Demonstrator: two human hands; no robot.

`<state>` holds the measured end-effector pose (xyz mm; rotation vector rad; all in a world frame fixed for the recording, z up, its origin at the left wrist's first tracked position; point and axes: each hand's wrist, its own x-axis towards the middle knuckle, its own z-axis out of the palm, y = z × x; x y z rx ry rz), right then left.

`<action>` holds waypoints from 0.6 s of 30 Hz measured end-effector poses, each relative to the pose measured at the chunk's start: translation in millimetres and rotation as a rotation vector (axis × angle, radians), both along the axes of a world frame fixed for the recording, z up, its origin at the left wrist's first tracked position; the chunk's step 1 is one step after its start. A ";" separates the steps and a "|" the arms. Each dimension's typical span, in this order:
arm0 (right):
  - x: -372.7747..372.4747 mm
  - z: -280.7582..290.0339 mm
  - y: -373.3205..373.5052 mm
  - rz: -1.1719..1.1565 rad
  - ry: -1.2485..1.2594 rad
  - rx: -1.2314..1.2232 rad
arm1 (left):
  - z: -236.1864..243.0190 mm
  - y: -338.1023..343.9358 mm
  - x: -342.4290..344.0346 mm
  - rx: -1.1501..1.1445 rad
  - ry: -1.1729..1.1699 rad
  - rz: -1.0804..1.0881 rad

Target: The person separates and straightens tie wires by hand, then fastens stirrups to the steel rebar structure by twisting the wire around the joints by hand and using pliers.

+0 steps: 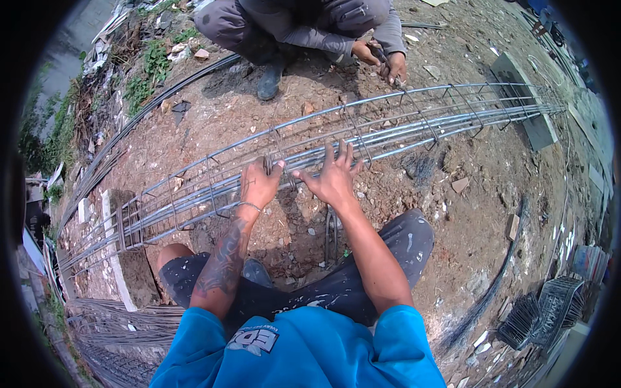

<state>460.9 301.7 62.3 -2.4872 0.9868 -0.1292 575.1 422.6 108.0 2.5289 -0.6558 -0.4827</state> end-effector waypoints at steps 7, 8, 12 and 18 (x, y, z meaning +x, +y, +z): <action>-1.7 66.4 28.9 -0.071 -0.995 1.058 | 5.9 48.0 -80.6 -0.081 0.034 -0.175; 1.3 66.9 31.8 -0.155 -1.078 0.994 | -1.3 50.3 -85.8 -0.088 0.037 -0.190; -7.7 60.0 28.5 -0.285 -1.069 0.963 | -28.1 58.1 -108.1 -0.244 0.285 -0.249; -3.3 33.4 43.0 -0.362 -1.025 0.942 | -90.2 56.2 -134.4 -0.320 0.212 -0.160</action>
